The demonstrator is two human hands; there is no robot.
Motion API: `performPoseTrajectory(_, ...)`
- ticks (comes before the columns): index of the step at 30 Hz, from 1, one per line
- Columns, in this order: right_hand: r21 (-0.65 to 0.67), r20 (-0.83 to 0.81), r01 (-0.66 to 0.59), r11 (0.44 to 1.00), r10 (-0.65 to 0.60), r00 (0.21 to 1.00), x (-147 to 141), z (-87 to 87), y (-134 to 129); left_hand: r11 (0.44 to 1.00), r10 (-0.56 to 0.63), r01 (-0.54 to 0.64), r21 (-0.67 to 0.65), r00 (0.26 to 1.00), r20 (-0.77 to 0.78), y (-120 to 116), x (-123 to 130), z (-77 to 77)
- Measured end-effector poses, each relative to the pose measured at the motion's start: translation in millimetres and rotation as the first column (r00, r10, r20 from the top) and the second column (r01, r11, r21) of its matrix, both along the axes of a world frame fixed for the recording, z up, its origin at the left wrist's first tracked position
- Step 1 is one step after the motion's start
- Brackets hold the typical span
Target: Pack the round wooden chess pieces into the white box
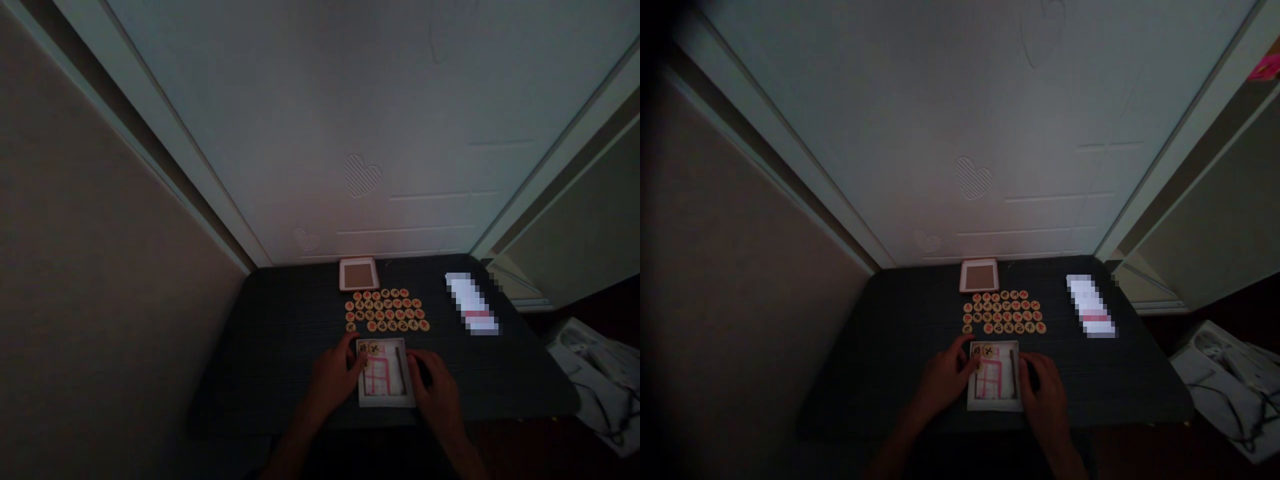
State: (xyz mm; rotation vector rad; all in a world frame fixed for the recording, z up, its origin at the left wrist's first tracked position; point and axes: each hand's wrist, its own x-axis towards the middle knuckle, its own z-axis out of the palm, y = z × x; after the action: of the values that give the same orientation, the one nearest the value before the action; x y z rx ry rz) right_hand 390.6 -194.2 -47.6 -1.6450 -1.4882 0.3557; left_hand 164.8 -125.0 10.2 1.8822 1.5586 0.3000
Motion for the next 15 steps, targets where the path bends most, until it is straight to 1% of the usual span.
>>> performPoseTrajectory(3, -0.025, -0.031, 0.008, 1.000, -0.009, 0.999, 0.4, -1.7, 0.5, 1.000, -0.013, 0.012, 0.009, 0.995, 0.098, 5.1, -8.5, -1.2)
performPoseTrajectory(6, -0.036, -0.047, 0.002, 0.999, -0.004, 0.999, 0.9, -3.7, -0.1, 0.999, -0.001, -0.004, 0.044, 0.994, 0.110, 10.6, -17.6, -0.7)
performPoseTrajectory(9, -0.030, -0.039, 0.009, 0.999, -0.011, 0.999, 1.2, -5.1, -0.9, 0.995, -0.008, 0.003, 0.099, 0.999, 0.049, 16.3, -22.6, 1.1)
performPoseTrajectory(11, -0.018, -0.030, 0.014, 1.000, -0.014, 0.999, 1.2, -5.7, -1.2, 0.991, -0.049, 0.050, 0.124, 0.999, -0.012, 20.7, -22.0, 3.2)
performPoseTrajectory(15, 0.000, -0.012, 0.017, 1.000, -0.017, 1.000, 1.0, -6.3, -0.7, 0.984, -0.139, 0.158, 0.081, 0.970, -0.198, 29.8, -13.7, 8.9)
